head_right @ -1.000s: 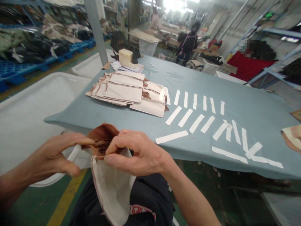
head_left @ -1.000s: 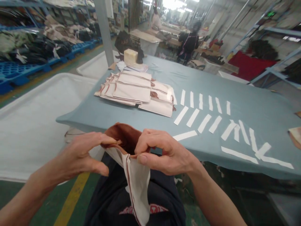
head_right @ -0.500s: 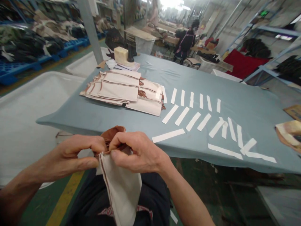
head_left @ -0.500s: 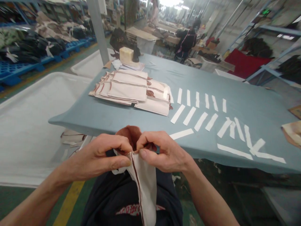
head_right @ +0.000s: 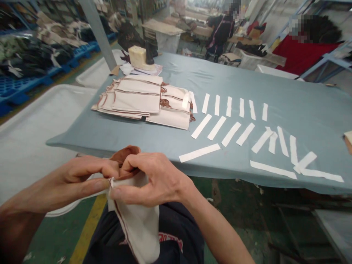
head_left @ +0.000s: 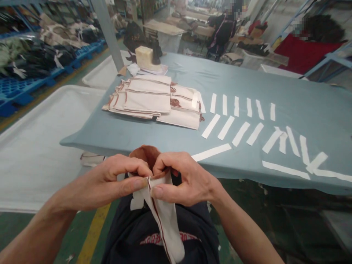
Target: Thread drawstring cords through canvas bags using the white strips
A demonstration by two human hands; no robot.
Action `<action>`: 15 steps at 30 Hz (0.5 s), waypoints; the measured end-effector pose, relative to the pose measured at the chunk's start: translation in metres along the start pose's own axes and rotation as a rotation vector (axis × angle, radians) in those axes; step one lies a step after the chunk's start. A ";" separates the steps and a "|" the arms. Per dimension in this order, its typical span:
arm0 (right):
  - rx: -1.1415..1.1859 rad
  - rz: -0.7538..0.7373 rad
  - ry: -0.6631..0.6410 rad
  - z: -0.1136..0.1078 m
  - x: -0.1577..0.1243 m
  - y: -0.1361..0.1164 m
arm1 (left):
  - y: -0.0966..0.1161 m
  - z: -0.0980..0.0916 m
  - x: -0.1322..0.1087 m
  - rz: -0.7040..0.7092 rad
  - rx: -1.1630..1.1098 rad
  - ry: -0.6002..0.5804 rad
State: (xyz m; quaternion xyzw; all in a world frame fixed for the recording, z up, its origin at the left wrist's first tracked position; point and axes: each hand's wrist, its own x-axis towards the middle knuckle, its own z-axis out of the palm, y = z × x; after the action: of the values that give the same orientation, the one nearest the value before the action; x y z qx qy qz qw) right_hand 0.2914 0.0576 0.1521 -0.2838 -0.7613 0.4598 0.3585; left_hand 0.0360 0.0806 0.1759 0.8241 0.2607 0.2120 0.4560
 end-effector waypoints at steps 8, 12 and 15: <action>0.141 0.048 -0.031 0.002 0.005 0.002 | 0.013 0.000 0.002 -0.060 0.032 0.027; 0.201 0.089 -0.085 -0.002 0.007 0.004 | 0.015 0.003 0.005 -0.088 0.035 0.052; 0.103 0.037 -0.037 -0.002 0.005 0.005 | 0.017 0.006 0.006 -0.141 0.052 0.066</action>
State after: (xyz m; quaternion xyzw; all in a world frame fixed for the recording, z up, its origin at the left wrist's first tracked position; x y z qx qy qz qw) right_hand 0.2909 0.0647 0.1497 -0.2703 -0.7377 0.5100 0.3501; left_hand 0.0483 0.0734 0.1881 0.8078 0.3384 0.1993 0.4396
